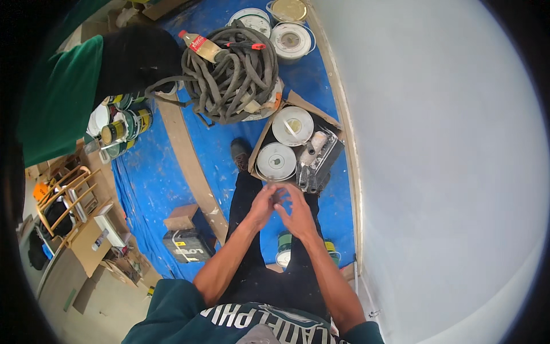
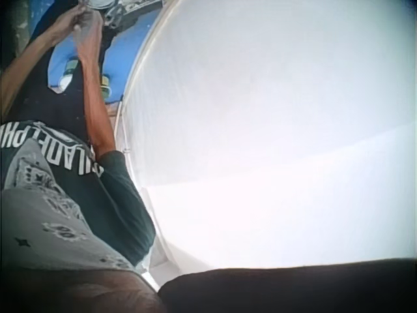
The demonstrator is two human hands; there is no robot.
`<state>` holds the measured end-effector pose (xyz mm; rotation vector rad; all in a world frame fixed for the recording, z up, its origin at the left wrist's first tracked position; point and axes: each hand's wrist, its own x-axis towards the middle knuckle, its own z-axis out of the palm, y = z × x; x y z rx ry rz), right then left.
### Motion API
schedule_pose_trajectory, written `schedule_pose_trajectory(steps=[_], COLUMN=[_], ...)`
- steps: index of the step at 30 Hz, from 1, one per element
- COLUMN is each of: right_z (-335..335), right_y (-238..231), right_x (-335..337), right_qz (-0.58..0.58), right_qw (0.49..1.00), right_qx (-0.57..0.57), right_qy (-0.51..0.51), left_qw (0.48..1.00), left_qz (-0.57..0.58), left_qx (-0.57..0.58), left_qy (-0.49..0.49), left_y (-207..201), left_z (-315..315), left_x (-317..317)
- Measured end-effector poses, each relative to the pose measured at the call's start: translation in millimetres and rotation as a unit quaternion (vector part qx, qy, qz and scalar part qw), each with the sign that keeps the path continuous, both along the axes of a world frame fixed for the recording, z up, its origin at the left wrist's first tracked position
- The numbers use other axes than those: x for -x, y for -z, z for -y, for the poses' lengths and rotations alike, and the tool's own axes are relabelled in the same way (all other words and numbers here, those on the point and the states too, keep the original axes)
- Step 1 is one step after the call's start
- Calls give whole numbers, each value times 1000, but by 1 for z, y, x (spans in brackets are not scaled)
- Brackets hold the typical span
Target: The person sorts through a large cardboard box filled with various construction supplies, including paint cans, bottles, and tools. They pick up and inspect several items, such as a paint can and a bottle, before placing them back into the box or on the floor. The person also handles a long wooden plank and a paint roller tray, moving them around the workspace.
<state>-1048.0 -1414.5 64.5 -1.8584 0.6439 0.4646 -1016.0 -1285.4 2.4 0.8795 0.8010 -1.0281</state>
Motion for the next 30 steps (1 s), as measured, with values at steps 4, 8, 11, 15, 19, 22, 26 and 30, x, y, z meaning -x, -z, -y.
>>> schedule_pose_trajectory(steps=[4, 8, 11, 15, 19, 22, 26, 30], right_z=[14, 51, 80, 83, 80, 84, 103, 107], right_y=[53, 90, 136, 160, 165, 168, 194, 208], right_x=[-15, -54, -57, -73, -90, -104, -112, -103], right_qz=[18, -120, -113, -96, -119, -85, -19, -52], right_qw=[997, 971, 950, 951, 961, 965, 972, 974], right_qx=[81, 191, 237, 216, 228, 247, 230, 219], right_qy=[-4, -75, -171, -200, -104, -3, -43, -25], left_qw=[994, 905, 775, 733, 723, 720, 717, 717], left_qz=[86, 247, 269, 256, 239, 236, 235, 228], left_qx=[-9, -239, -384, -420, -425, -428, -427, -425], left_qy=[66, 251, 425, 470, 489, 492, 497, 503], left_y=[-43, -41, -23, -15, -12, -14, -17, -18], left_z=[4, -49, -96, -113, -103, -103, -101, -100], left_x=[-14, 4, 53, 85, 79, 74, 61, 49])
